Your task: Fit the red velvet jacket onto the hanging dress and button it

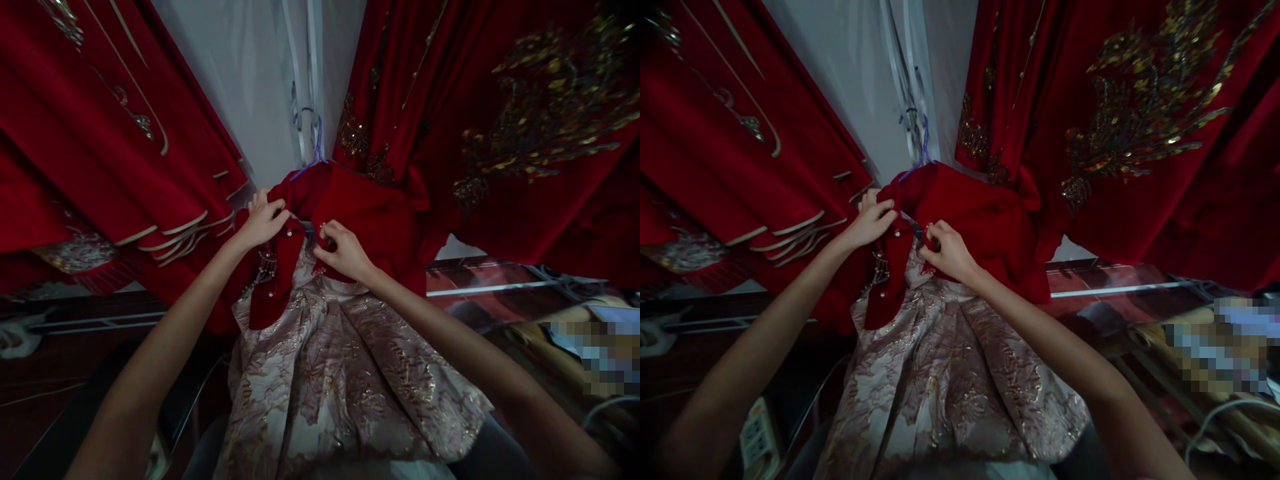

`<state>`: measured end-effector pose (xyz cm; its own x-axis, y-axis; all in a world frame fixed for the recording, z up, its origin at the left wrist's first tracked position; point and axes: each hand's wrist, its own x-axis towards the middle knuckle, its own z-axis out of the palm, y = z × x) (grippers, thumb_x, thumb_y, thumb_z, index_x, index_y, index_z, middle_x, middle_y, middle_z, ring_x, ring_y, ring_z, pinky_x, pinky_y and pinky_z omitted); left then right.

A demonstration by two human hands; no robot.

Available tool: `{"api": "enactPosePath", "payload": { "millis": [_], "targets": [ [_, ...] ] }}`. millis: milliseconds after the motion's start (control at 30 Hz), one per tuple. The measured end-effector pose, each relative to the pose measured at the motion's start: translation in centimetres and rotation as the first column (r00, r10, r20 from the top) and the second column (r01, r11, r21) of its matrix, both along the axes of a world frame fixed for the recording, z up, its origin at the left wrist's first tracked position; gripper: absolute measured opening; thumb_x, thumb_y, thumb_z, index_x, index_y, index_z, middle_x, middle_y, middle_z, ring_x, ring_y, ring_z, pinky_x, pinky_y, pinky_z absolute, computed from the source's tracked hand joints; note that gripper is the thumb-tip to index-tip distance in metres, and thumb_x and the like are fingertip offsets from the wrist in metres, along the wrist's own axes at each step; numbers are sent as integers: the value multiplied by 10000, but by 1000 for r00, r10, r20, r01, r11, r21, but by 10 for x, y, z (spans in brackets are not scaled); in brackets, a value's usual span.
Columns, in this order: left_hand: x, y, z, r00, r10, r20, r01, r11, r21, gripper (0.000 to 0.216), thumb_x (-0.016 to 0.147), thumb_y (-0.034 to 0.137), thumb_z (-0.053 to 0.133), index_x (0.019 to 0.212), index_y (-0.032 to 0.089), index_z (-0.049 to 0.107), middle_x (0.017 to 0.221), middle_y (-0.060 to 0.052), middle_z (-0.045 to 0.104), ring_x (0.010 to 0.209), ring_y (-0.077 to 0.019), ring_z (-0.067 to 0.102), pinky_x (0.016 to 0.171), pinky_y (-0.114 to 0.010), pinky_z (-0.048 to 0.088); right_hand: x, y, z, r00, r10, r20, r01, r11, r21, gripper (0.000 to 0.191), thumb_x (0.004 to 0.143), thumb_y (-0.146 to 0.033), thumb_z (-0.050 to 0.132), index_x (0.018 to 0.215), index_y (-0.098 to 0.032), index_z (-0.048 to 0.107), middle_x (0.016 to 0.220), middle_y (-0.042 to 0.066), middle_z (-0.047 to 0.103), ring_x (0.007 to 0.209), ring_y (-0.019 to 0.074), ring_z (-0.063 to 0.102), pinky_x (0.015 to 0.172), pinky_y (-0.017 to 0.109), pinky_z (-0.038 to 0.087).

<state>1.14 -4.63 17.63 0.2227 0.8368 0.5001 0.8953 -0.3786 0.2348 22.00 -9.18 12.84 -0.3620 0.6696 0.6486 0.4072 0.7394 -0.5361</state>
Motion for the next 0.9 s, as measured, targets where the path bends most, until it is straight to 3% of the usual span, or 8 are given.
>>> {"api": "enactPosePath", "payload": {
  "millis": [100,233,367,467,567,733,800,900],
  "targets": [
    [-2,-13,1,998,33,46,-36,997,68,168,842,353,468,842,205,548,1305,-115,373,1241,-350,328,1023,-520,288,8,3,4,976,-151,-158,150,988,-17,220,677,-159,581,740,-229,383,876,30,464,804,183,508,677,316,453],
    [7,-36,-7,980,115,162,-141,977,159,211,892,377,393,945,214,515,1258,-144,430,1204,-326,402,1001,-483,325,23,19,8,927,-195,-320,152,976,-154,449,648,-222,640,994,-258,356,1013,37,466,713,141,530,568,279,466],
    [20,-44,-23,931,191,311,-206,978,15,242,934,394,283,1019,221,429,898,-91,578,893,-259,605,827,-406,435,25,33,12,954,-216,-207,197,974,-109,356,680,-225,610,975,-236,411,865,7,501,615,122,489,567,274,430],
    [25,-41,-36,946,176,273,-173,984,-34,296,868,418,450,1071,212,388,811,-53,591,719,-230,627,712,-353,449,28,33,14,960,-257,-108,259,966,0,184,682,-187,567,817,-217,447,788,-1,517,652,128,486,618,267,399],
    [19,-38,-40,958,167,232,-155,986,-68,357,782,346,570,1064,194,412,816,-49,614,662,-199,616,665,-317,442,44,26,15,940,-338,-49,337,941,-9,125,682,-188,544,755,-210,444,691,-20,505,602,120,457,592,253,351],
    [-3,-35,-10,943,129,306,-127,992,-28,154,792,280,549,905,181,514,766,-30,619,672,-156,585,669,-277,429,74,20,19,910,-414,41,416,904,-96,93,660,-175,532,735,-200,482,654,-23,532,570,115,453,590,247,328],
    [-3,-36,6,925,22,379,-59,994,88,112,829,245,506,912,169,513,788,-20,608,685,-125,567,669,-247,415,73,24,19,942,-327,79,336,927,-165,81,652,-176,527,715,-197,482,662,-20,543,589,118,468,601,247,342],
    [14,-39,15,902,-98,421,10,979,205,111,898,235,411,899,168,499,736,2,552,659,-105,525,646,-229,391,57,32,13,996,-71,50,82,960,-267,74,660,-198,517,709,-199,461,682,-23,540,638,124,502,634,244,386]
  ]
}}
